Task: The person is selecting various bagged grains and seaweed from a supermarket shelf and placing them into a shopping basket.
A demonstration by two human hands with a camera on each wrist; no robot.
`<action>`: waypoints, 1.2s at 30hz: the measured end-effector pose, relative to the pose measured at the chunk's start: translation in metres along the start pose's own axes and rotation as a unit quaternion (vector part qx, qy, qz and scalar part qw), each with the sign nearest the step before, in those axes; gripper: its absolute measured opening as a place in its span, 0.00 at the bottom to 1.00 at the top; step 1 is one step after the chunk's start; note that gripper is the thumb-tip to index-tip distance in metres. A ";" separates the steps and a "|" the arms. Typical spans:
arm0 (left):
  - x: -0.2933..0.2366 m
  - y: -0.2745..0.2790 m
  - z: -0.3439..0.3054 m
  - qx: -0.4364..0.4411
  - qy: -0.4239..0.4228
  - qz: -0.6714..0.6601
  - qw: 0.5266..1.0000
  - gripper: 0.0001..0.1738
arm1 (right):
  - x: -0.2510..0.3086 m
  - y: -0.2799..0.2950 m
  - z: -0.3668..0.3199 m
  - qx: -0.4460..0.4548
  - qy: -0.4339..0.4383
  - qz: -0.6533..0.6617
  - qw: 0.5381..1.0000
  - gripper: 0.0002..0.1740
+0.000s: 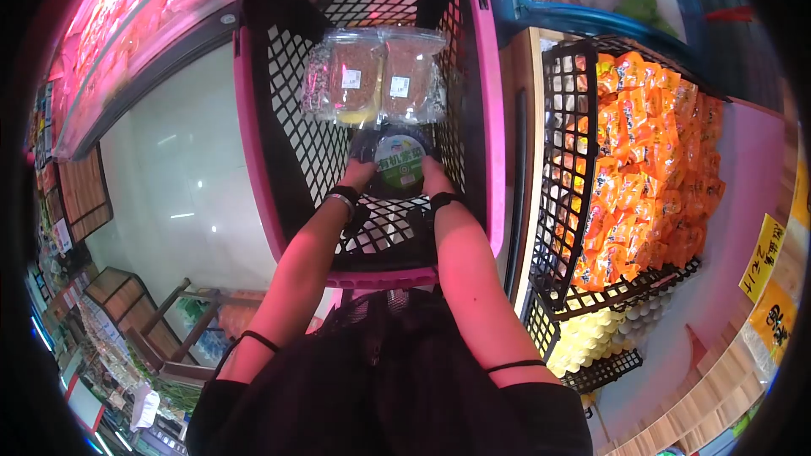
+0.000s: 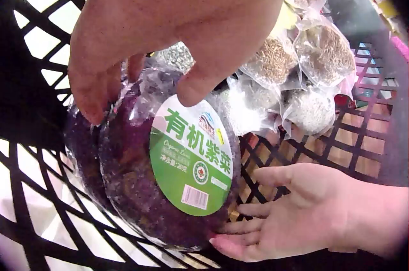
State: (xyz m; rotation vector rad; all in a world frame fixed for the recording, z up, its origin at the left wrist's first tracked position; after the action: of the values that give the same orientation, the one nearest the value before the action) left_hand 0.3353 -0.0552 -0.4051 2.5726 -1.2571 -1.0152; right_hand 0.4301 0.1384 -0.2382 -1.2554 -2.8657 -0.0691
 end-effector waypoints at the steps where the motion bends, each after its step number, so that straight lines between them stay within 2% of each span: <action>1: -0.028 0.008 -0.023 -0.002 0.019 0.029 0.999 0.46 | 0.000 0.001 -0.002 0.011 0.000 0.006 1.000 0.33; 2: -0.057 0.016 -0.046 -0.005 0.035 0.059 0.998 0.48 | -0.006 0.005 0.031 -0.032 -0.002 -0.027 0.999 0.32; 3: -0.073 0.020 -0.064 -0.039 0.020 0.065 0.997 0.42 | -0.012 0.009 0.065 -0.074 -0.006 -0.059 0.995 0.32; 5: -0.074 0.026 -0.067 0.022 0.004 0.097 0.995 0.39 | -0.039 0.018 0.145 -0.049 -0.005 -0.063 0.997 0.30; 6: -0.074 0.027 -0.066 0.052 -0.009 0.113 0.992 0.37 | -0.031 0.013 0.126 -0.036 0.000 -0.064 0.997 0.29; 7: -0.075 0.027 -0.071 0.018 -0.035 0.120 0.992 0.33 | -0.028 0.016 0.102 -0.133 0.018 -0.132 0.982 0.25; 8: -0.069 0.026 -0.066 0.021 -0.034 0.121 0.992 0.31 | -0.031 0.019 0.105 -0.070 0.052 -0.111 0.990 0.24; 9: -0.090 0.032 -0.081 -0.001 -0.044 0.134 0.990 0.24 | -0.038 0.026 0.131 -0.008 0.090 -0.092 0.992 0.23; 10: -0.109 0.038 -0.096 -0.025 -0.057 0.146 0.987 0.17 | -0.032 0.023 0.120 -0.013 0.126 -0.093 0.988 0.24; 12: -0.100 0.039 -0.083 0.003 -0.044 0.144 0.989 0.15 | -0.018 0.018 0.074 -0.050 0.190 -0.104 0.975 0.26; 13: -0.100 0.040 -0.085 0.047 -0.034 0.079 0.995 0.16 | -0.012 0.015 0.047 -0.061 0.206 -0.114 0.970 0.27; 14: -0.101 0.040 -0.090 0.095 -0.026 0.015 0.995 0.17 | -0.008 0.013 0.016 -0.063 0.208 -0.125 0.968 0.29; 16: -0.157 0.066 -0.161 0.193 -0.031 -0.022 0.980 0.19 | 0.004 0.008 -0.079 -0.005 0.144 -0.169 0.975 0.33; 17: -0.162 0.072 -0.176 0.189 -0.052 -0.052 0.979 0.17 | 0.003 0.004 -0.106 0.022 0.111 -0.195 0.974 0.35; 19: -0.176 0.084 -0.203 0.172 -0.083 -0.085 0.978 0.13 | -0.005 0.000 -0.119 0.072 0.120 -0.171 0.975 0.39; 20: -0.185 0.094 -0.214 0.174 -0.128 -0.046 0.975 0.12 | -0.007 -0.005 -0.122 0.098 0.124 -0.166 0.973 0.42; 21: -0.192 0.102 -0.220 0.196 -0.178 -0.034 0.964 0.11 | -0.002 -0.014 -0.116 0.043 0.118 -0.209 0.970 0.41; 22: -0.197 0.110 -0.227 0.215 -0.227 -0.019 0.950 0.10 | -0.001 -0.018 -0.111 0.045 0.086 -0.230 0.968 0.43; 23: -0.206 0.123 -0.248 0.205 -0.279 -0.104 0.932 0.10 | -0.001 -0.022 -0.123 0.046 0.103 -0.257 0.960 0.44; 25: -0.208 0.131 -0.247 0.175 -0.366 -0.026 0.913 0.11 | -0.002 -0.023 -0.143 0.048 0.098 -0.276 0.955 0.43; 26: -0.220 0.144 -0.272 0.166 -0.397 0.028 0.902 0.12 | -0.004 -0.019 -0.156 0.030 0.119 -0.254 0.959 0.40; 28: -0.242 0.163 -0.315 0.183 -0.493 -0.013 0.851 0.14 | -0.021 -0.014 -0.212 0.024 0.225 -0.194 0.955 0.35; 30: -0.262 0.180 -0.357 0.274 -0.498 -0.043 0.822 0.14 | -0.038 0.000 -0.246 0.008 0.287 -0.113 0.951 0.34; 32: -0.278 0.191 -0.397 0.335 -0.560 -0.076 0.754 0.13 | -0.068 0.013 -0.293 -0.034 0.336 -0.026 0.941 0.32; 34: -0.289 0.197 -0.432 0.386 -0.544 -0.078 0.741 0.13 | -0.097 0.044 -0.283 -0.046 0.454 0.078 0.887 0.32; 35: -0.287 0.190 -0.435 0.422 -0.526 -0.100 0.732 0.13 | -0.119 0.052 -0.303 -0.095 0.479 0.127 0.863 0.32; 36: -0.286 0.182 -0.429 0.447 -0.520 -0.096 0.721 0.13 | -0.135 0.069 -0.300 -0.120 0.460 0.137 0.869 0.31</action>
State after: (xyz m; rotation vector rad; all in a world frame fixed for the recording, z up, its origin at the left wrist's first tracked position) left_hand 0.3503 -0.0452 0.1416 2.7156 -2.1369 -2.7223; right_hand 0.5704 0.0717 0.0601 -1.1855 -1.8753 -0.7991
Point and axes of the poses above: each hand's wrist, its own z-axis towards the middle knuckle, its own y-axis out of the back of the hand, x = y × z, the point moved 3 cm from there along z, towards the middle knuckle, and after that the axes turned 9 degrees about -y, right-handed, at the moved point
